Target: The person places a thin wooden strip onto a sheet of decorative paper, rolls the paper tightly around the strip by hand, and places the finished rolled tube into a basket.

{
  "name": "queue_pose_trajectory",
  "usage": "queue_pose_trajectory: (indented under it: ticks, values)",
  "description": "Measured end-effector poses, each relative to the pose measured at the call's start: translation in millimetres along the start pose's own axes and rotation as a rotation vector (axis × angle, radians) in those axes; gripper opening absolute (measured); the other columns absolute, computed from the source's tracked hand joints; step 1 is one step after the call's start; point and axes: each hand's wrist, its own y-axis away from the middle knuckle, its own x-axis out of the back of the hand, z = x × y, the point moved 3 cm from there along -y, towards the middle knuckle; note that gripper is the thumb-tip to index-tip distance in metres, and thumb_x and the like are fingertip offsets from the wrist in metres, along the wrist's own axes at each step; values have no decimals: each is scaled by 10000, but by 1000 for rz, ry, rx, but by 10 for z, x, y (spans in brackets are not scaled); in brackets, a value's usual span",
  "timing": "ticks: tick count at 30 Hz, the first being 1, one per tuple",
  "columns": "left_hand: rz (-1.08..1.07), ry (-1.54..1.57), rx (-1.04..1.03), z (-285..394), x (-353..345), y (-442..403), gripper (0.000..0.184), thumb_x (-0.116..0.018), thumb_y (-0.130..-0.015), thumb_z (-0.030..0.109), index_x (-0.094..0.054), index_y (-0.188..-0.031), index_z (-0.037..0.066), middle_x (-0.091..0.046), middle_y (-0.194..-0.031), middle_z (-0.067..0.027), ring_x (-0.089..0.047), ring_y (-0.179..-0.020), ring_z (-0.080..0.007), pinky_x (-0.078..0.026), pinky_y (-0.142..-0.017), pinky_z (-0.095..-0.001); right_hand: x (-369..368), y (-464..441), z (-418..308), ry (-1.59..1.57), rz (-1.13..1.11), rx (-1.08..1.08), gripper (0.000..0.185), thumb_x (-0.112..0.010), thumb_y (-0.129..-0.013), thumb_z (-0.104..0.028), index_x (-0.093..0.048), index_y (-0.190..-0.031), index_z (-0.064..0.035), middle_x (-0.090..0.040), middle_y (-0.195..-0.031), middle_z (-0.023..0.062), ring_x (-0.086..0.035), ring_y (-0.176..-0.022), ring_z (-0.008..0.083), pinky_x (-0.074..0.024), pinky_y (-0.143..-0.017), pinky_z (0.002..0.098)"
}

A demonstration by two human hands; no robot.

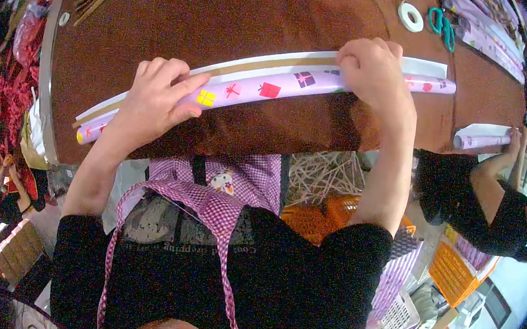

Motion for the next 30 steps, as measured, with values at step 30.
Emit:
queue_pose_trajectory:
  ticks: [30]
  values:
    - [-127,-7,-240,212,-310,-1020,496,-533,-936,558,-718,-1150,150,-563,-944,-79,-540,-933,-257,-410,-848,-400,-154,-7,-212,191,110,24,184,-538,-863,-106,-706,-825,-41,-700,-858,107,-614,-914,287,-397,-948,423]
